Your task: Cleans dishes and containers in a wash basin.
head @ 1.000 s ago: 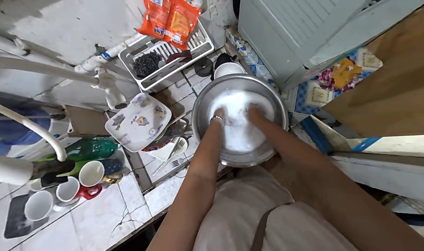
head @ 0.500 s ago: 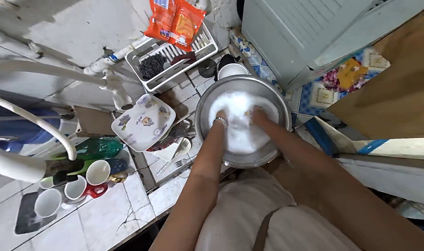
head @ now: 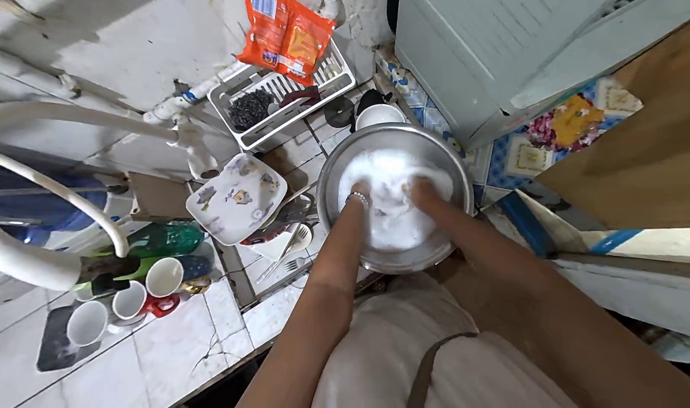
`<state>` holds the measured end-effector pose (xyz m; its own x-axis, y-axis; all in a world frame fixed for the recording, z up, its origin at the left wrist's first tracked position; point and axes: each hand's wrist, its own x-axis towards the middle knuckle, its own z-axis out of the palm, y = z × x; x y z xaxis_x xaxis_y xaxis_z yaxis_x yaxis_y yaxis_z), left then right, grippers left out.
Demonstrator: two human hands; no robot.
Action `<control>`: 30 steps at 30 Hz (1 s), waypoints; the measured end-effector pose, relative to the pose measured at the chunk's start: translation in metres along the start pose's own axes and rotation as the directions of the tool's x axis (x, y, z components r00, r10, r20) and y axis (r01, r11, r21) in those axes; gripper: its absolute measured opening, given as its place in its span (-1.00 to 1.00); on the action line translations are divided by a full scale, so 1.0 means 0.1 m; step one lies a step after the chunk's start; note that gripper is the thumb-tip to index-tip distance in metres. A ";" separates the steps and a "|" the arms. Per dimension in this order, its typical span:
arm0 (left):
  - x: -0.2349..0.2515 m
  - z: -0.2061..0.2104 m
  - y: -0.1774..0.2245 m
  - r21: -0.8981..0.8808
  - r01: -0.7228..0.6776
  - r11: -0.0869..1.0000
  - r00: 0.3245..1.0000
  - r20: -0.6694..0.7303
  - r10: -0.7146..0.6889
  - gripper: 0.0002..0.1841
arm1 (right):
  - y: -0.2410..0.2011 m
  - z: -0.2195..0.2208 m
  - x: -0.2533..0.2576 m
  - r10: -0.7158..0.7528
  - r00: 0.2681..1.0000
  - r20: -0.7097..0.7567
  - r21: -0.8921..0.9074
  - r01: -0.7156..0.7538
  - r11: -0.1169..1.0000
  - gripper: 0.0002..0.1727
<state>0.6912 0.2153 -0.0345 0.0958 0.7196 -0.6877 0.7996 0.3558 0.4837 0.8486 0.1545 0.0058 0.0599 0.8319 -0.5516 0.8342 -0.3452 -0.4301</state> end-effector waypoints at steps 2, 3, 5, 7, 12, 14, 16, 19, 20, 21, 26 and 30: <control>0.00 -0.01 0.01 0.064 -0.015 0.998 1.000 -0.005 0.016 -0.63 | -0.16 -0.04 0.11 0.013 0.998 -0.054 0.013 -0.012 1.000 -0.60; -0.06 -0.03 0.03 0.130 -0.021 0.991 1.000 0.000 0.021 -0.64 | -0.28 0.01 0.14 0.009 0.997 -0.073 0.035 -0.007 0.999 -0.61; -0.35 -0.13 0.24 0.205 0.052 0.977 0.998 0.029 -0.060 -0.59 | -0.49 0.17 0.16 -0.043 0.996 -0.073 0.103 0.050 0.993 -0.56; -0.73 -0.26 0.51 0.239 0.175 0.955 0.979 0.062 -0.195 -0.49 | -0.60 0.28 0.06 -0.123 0.991 -0.044 0.171 0.129 0.977 -0.57; -0.12 -0.08 0.06 0.321 -0.044 0.946 0.998 0.047 0.030 -0.60 | -0.13 0.05 -0.02 -0.043 0.999 0.031 0.111 0.040 0.993 -0.59; -0.06 -0.06 0.08 0.277 -0.071 0.958 0.997 0.045 0.061 -0.62 | -0.15 0.08 0.06 -0.080 0.993 -0.091 0.023 0.083 0.996 -0.62; -0.09 -0.11 0.10 0.266 -0.091 0.960 0.996 0.030 0.086 -0.63 | -0.38 0.23 0.12 -0.110 0.988 -0.105 0.013 0.112 0.994 -0.59; -0.19 -0.16 0.10 0.163 0.009 0.987 1.000 0.001 -0.010 -0.55 | -0.58 0.35 -0.03 -0.166 0.986 0.033 0.122 0.161 0.979 -0.57; -0.24 -0.14 0.07 0.158 0.057 0.986 0.998 0.000 -0.058 -0.52 | -0.51 0.34 -0.10 -0.172 0.982 0.082 0.116 0.162 0.980 -0.57; -0.27 -0.13 0.06 0.219 0.081 0.972 0.996 0.014 -0.086 -0.50 | -0.39 0.29 -0.16 -0.160 0.979 0.128 0.085 0.150 0.985 -0.55; -0.20 -0.10 0.24 0.626 -0.113 0.772 0.990 0.133 0.037 -0.65 | 0.00 -0.19 -0.28 0.057 0.984 0.168 -0.149 -0.032 0.988 -0.61; -0.05 0.02 0.10 0.262 0.016 0.965 0.989 -0.144 0.022 -0.64 | -0.02 -0.24 -0.24 0.123 0.984 0.130 -0.142 -0.104 0.984 -0.61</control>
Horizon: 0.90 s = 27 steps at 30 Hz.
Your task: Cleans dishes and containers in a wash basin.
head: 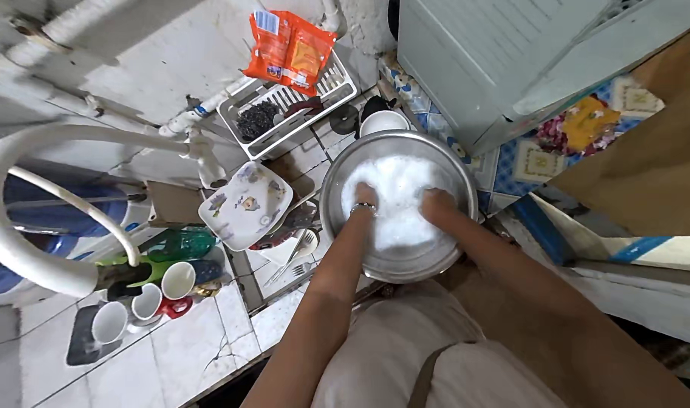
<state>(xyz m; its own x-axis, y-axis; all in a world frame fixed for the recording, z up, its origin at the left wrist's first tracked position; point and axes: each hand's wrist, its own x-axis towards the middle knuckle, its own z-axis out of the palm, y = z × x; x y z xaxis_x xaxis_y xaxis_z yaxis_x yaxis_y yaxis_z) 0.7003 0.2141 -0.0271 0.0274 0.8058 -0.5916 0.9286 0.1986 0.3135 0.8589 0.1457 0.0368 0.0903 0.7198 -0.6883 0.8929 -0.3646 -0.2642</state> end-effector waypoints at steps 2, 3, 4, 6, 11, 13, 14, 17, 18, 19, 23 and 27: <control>-0.05 -0.14 0.02 -0.085 -0.032 0.996 0.994 -0.108 0.023 -0.59 | 0.06 -0.02 0.03 -0.019 0.997 -0.079 0.153 0.031 0.988 -0.54; -0.13 -0.27 0.05 -0.072 -0.074 0.995 0.986 -0.157 0.062 -0.58 | 0.11 -0.04 0.03 -0.035 0.988 -0.150 0.236 0.071 0.969 -0.52; -0.20 -0.37 0.08 -0.051 -0.122 0.991 0.974 -0.199 0.109 -0.58 | 0.15 -0.04 0.02 -0.038 0.972 -0.231 0.320 0.113 0.941 -0.53; -0.31 -0.52 0.11 0.017 -0.213 0.977 0.952 -0.220 0.212 -0.57 | 0.23 -0.04 0.02 -0.036 0.915 -0.402 0.453 0.233 0.860 -0.61; -0.56 -0.58 -0.01 0.067 -0.557 0.828 0.807 -0.191 0.559 -0.77 | 0.18 -0.12 -0.10 -0.196 0.854 -0.483 0.666 0.503 0.551 -0.57; -0.67 -0.61 0.00 0.093 -0.619 0.780 0.756 -0.199 0.624 -0.80 | 0.10 -0.13 -0.06 -0.344 0.795 -0.499 0.637 0.606 0.477 -0.63; -0.70 -0.62 0.00 0.130 -0.670 0.731 0.696 -0.232 0.679 -0.83 | 0.03 -0.16 -0.07 -0.416 0.758 -0.503 0.597 0.653 0.467 -0.70; -0.75 -0.67 -0.04 0.192 -0.783 0.592 0.501 -0.370 0.783 -0.86 | -0.13 -0.29 -0.13 -0.577 0.684 -0.447 0.559 0.717 0.416 -0.59; -0.75 -0.69 -0.06 0.204 -0.809 0.551 0.433 -0.427 0.794 -0.88 | -0.15 -0.31 -0.12 -0.609 0.653 -0.450 0.536 0.743 0.400 -0.35; -0.77 -0.72 -0.07 0.199 -0.821 0.534 0.403 -0.460 0.791 -0.88 | -0.17 -0.33 -0.11 -0.638 0.616 -0.462 0.492 0.777 0.394 -0.21; -0.90 -0.85 -0.11 0.098 -0.867 0.488 0.374 -0.520 0.768 -0.84 | -0.29 -0.49 -0.19 -0.663 0.605 -0.440 0.319 0.796 0.514 -0.54; -0.93 -0.90 -0.12 0.074 -0.894 0.442 0.290 -0.657 0.696 -0.80 | -0.37 -0.53 -0.28 -0.627 0.582 -0.518 0.212 0.797 0.565 -0.68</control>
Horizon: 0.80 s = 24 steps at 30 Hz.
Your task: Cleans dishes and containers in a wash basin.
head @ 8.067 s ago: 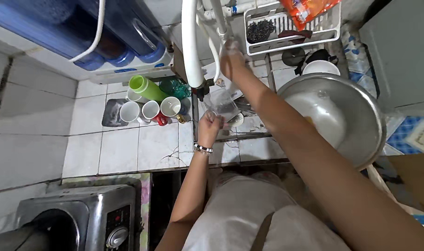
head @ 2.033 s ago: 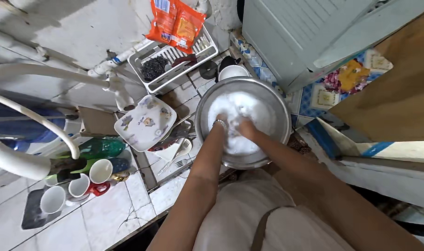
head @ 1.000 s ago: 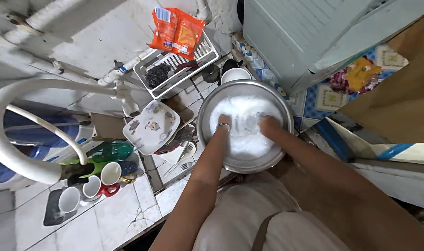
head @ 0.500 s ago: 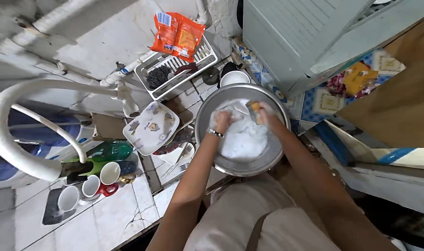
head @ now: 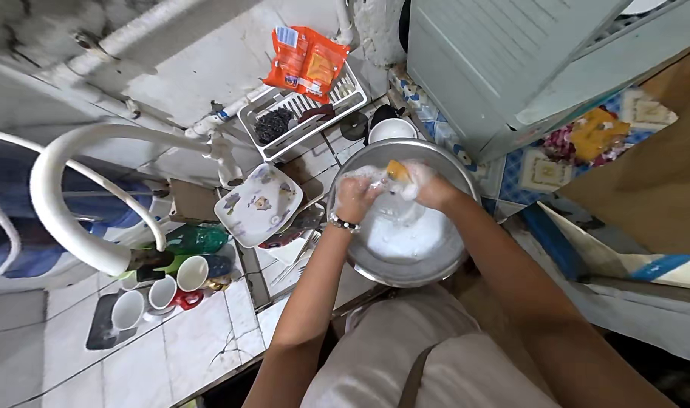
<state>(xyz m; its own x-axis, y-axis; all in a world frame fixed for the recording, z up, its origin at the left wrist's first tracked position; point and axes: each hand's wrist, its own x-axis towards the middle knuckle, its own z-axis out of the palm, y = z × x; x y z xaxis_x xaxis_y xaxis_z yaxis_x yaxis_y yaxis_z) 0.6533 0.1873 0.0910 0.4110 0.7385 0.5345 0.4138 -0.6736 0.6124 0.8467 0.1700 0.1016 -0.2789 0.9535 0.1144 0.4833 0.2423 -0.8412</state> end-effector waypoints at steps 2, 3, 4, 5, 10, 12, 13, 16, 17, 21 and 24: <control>0.01 -0.06 0.03 -0.008 0.026 1.000 0.998 -0.052 -0.026 -0.76 | -0.10 -0.02 -0.01 0.049 0.999 -0.007 -0.107 -0.050 0.993 -0.63; 0.01 -0.09 0.04 -0.005 0.033 0.999 0.997 -0.063 -0.033 -0.75 | -0.12 -0.02 -0.02 0.068 0.997 -0.021 -0.150 -0.070 0.986 -0.61; 0.01 -0.11 0.05 -0.008 0.035 0.999 0.997 -0.070 -0.035 -0.75 | -0.13 -0.01 -0.04 0.070 0.996 -0.047 -0.180 -0.077 0.981 -0.59; 0.00 -0.12 0.05 -0.020 0.034 0.999 0.996 -0.083 -0.035 -0.75 | -0.13 0.01 -0.06 0.057 0.995 -0.085 -0.201 -0.073 0.977 -0.58; 0.01 -0.03 0.04 -0.059 -0.001 0.998 0.975 -0.220 -0.012 -0.65 | 0.03 0.21 -0.18 0.065 0.921 -0.384 -0.189 -0.148 0.971 -0.48; -0.03 0.01 0.04 -0.042 0.010 0.999 0.963 -0.270 -0.021 -0.62 | 0.12 0.39 -0.18 0.085 0.807 -0.585 -0.047 -0.138 0.989 -0.49; -0.05 0.04 0.05 -0.040 0.024 0.999 0.952 -0.303 -0.035 -0.62 | 0.11 0.47 -0.17 0.160 0.747 -0.645 0.091 -0.133 0.987 -0.49; -0.07 0.12 0.10 -0.025 0.125 0.992 0.892 -0.434 -0.123 -0.56 | 0.01 0.63 -0.09 0.376 0.623 -0.686 0.430 -0.071 0.900 -0.49; -0.07 0.14 0.10 -0.043 0.151 0.988 0.865 -0.477 -0.153 -0.55 | -0.02 0.66 -0.08 0.439 0.611 -0.659 0.500 -0.081 0.862 -0.50; -0.07 0.20 0.08 -0.181 0.246 0.952 0.717 -0.627 -0.304 -0.65 | -0.08 0.84 -0.11 0.506 0.610 -0.610 0.583 -0.086 0.808 -0.56; -0.06 0.33 0.14 -0.317 0.400 0.860 0.549 -0.668 -0.502 -0.66 | -0.18 0.95 -0.13 0.552 0.630 -0.546 0.688 -0.039 0.724 -0.48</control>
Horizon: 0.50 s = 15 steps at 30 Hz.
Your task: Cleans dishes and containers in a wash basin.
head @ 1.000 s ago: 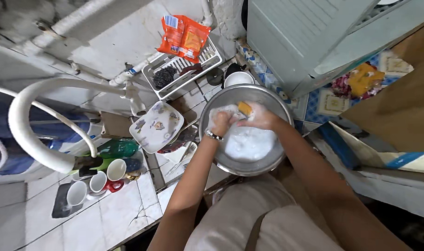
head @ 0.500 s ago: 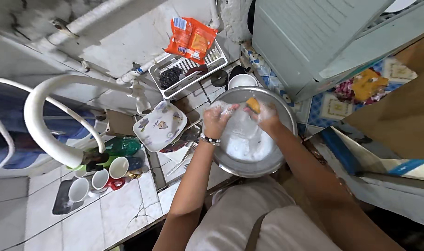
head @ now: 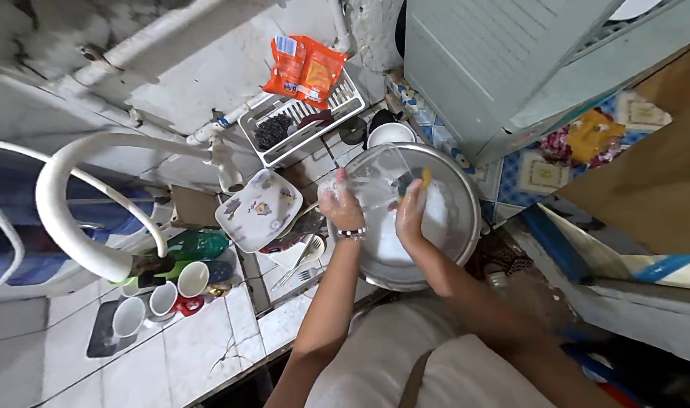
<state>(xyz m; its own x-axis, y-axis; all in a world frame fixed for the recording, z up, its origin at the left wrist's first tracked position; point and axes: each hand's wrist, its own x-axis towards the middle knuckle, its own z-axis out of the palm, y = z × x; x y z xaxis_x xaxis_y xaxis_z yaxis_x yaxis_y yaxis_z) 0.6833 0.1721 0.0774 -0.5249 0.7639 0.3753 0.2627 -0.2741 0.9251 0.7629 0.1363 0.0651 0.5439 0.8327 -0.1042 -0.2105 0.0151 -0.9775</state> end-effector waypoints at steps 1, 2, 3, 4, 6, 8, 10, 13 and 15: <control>-0.06 0.03 0.01 0.013 0.102 0.995 0.995 -0.014 -0.102 -0.66 | -0.02 0.01 -0.02 0.027 0.999 0.021 0.034 -0.027 0.999 -0.41; -0.12 0.05 0.01 0.007 0.194 0.981 0.981 0.004 -0.194 -0.67 | -0.03 0.01 -0.02 0.039 0.999 0.028 0.053 -0.040 0.998 -0.37; -0.17 0.05 0.01 -0.008 0.264 0.965 0.964 0.039 -0.263 -0.70 | -0.06 -0.01 0.01 0.039 0.999 0.034 0.061 -0.041 0.997 -0.35; -0.20 0.04 0.00 -0.030 0.325 0.945 0.943 0.091 -0.321 -0.74 | -0.09 -0.04 0.06 0.030 0.999 0.037 0.057 -0.032 0.998 -0.38; -0.19 -0.01 -0.08 -0.067 0.387 0.920 0.911 0.183 -0.370 -0.83 | -0.17 -0.12 0.16 -0.019 0.997 0.069 0.030 0.017 0.999 -0.49; -0.11 -0.09 -0.14 -0.038 0.365 0.930 0.891 0.303 -0.338 -0.80 | -0.19 -0.22 0.24 -0.086 0.989 0.121 -0.056 0.093 0.994 -0.52; 0.04 -0.18 -0.11 0.083 0.295 0.952 0.825 0.480 -0.298 -0.76 | -0.16 -0.31 0.29 -0.140 0.974 0.180 -0.178 0.172 0.969 -0.55; 0.25 -0.20 0.06 0.238 0.167 0.957 0.648 0.705 -0.288 -0.77 | -0.15 -0.36 0.26 -0.197 0.930 0.310 -0.289 0.290 0.913 -0.56; 0.30 -0.19 0.16 0.188 0.196 0.962 0.623 0.734 -0.270 -0.83 | -0.20 -0.36 0.23 -0.232 0.910 0.344 -0.310 0.344 0.887 -0.53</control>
<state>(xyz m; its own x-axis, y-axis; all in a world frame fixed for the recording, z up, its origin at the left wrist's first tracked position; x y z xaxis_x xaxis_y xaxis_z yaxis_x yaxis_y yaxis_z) 0.6564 0.1799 0.1051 0.1966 0.9788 -0.0579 0.3019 -0.0043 0.9533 0.8089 0.1355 0.0760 0.2641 0.9445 0.1955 0.2517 0.1282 -0.9593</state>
